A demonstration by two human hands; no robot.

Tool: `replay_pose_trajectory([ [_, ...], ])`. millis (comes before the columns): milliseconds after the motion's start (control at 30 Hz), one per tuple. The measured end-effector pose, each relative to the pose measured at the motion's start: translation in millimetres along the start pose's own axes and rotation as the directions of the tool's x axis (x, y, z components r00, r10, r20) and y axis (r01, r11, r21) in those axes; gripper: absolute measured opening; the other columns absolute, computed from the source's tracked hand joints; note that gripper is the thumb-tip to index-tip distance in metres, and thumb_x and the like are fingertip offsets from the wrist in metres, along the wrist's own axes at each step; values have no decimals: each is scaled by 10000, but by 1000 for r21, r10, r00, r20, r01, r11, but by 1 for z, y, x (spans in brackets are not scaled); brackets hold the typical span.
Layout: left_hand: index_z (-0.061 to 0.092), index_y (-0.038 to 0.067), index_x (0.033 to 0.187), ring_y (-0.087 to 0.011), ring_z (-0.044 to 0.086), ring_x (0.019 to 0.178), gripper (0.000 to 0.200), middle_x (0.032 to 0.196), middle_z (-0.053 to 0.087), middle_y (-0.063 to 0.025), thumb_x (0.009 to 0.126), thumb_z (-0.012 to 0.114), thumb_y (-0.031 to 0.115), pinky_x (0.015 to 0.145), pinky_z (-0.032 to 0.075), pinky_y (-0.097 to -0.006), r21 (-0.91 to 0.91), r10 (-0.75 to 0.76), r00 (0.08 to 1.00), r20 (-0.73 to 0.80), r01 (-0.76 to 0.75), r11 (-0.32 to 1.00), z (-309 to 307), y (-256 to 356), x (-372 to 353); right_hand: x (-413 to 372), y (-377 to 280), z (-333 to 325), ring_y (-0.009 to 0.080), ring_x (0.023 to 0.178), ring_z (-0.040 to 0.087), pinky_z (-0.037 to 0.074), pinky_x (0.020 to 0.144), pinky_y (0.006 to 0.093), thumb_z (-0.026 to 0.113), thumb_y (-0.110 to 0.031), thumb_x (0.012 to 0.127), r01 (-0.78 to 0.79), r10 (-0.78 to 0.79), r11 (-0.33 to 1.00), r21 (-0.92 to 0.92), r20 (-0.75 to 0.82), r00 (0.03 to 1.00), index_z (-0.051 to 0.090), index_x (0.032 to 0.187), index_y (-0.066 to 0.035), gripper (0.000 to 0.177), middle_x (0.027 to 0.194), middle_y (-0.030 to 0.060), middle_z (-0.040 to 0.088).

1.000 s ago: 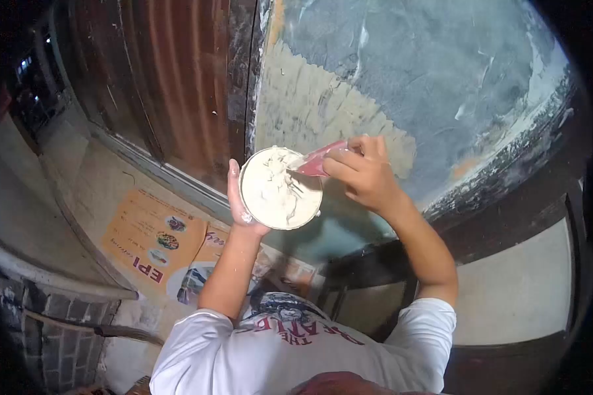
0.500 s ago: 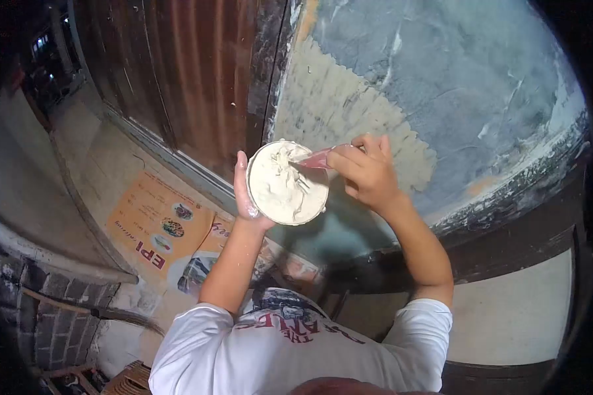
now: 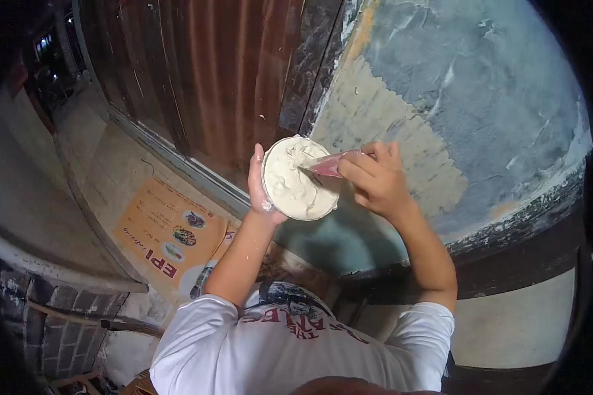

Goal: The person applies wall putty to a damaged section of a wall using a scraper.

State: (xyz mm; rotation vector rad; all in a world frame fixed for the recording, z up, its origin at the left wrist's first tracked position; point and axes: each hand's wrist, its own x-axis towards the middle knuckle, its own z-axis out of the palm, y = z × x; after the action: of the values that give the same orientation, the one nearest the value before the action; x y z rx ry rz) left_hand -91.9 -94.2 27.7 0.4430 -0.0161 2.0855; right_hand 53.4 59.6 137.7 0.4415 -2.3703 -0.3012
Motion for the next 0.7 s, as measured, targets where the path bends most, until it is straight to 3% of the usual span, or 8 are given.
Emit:
replay_pose_trajectory([
  [100, 481, -18, 1461, -390, 584, 1274, 830, 1424, 568, -242, 1011, 363, 669, 1111, 448, -532, -36, -16, 1000, 21, 17, 999, -15, 11, 6, 6, 3, 10, 256, 889, 552, 349, 781, 415, 690, -58, 599, -45, 45, 999, 10, -33, 998, 672, 1033, -142, 443, 1049, -11, 689],
  [167, 483, -18, 1459, -386, 590, 1265, 826, 1416, 574, -240, 1010, 364, 665, 1099, 460, -530, -40, -1, 999, 39, 3, 999, -23, 17, 11, 10, 5, 13, 227, 888, 551, 336, 750, 411, 705, -62, 627, -63, 63, 998, -9, -43, 997, 671, 1071, -190, 464, 1028, -55, 682],
  [267, 487, -4, 1461, -396, 592, 1260, 839, 1411, 578, -238, 996, 370, 684, 1082, 470, -549, -30, -12, 999, -41, 11, 999, -25, 22, 17, 14, 11, 14, 223, 853, 543, 318, 754, 399, 653, -18, 658, -137, 135, 990, -31, -66, 989, 646, 1012, -156, 380, 958, -25, 658],
  [400, 499, -2, 1454, -412, 563, 1289, 857, 1436, 558, -238, 982, 381, 703, 1109, 436, -570, -49, -29, 999, -31, 27, 998, -40, 27, 19, 27, 40, 10, 208, 843, 558, 300, 806, 404, 658, -10, 735, -263, 257, 958, -112, -62, 964, 656, 1020, -128, 308, 938, -10, 666],
  [500, 499, -2, 1455, -408, 548, 1308, 858, 1440, 556, -233, 976, 395, 703, 1111, 431, -575, -64, -63, 995, -81, 58, 996, -63, 31, 16, 55, 71, -4, 222, 886, 580, 300, 844, 407, 688, -160, 913, -399, 342, 891, -215, -259, 903, 674, 1104, -122, 195, 964, 15, 685],
  [533, 525, 29, 1434, -396, 593, 1247, 822, 1392, 592, -216, 981, 382, 700, 1054, 480, -576, 18, -13, 974, -227, 18, 1000, -60, 30, 18, 61, 84, -9, 227, 908, 590, 305, 862, 408, 677, -162, 919, -417, 346, 876, -242, -288, 893, 670, 1154, -127, 237, 990, 9, 693],
  [667, 522, 13, 1430, -382, 592, 1254, 807, 1397, 592, -204, 991, 388, 677, 1057, 482, -572, 33, -14, 991, -133, 18, 999, -72, 47, 20, 89, 124, -23, 235, 934, 602, 312, 882, 421, 679, -163, 913, -450, 331, 824, -345, -352, 875, 670, 1205, -157, 292, 1061, -6, 717],
  [700, 513, 5, 1435, -382, 589, 1258, 812, 1399, 589, -211, 992, 392, 675, 1061, 473, -582, 80, 38, 979, -199, -22, 997, -74, 52, 20, 95, 133, -25, 237, 941, 603, 315, 885, 425, 681, -159, 908, -434, 314, 818, -376, -340, 886, 672, 1215, -167, 308, 1084, -11, 722],
])
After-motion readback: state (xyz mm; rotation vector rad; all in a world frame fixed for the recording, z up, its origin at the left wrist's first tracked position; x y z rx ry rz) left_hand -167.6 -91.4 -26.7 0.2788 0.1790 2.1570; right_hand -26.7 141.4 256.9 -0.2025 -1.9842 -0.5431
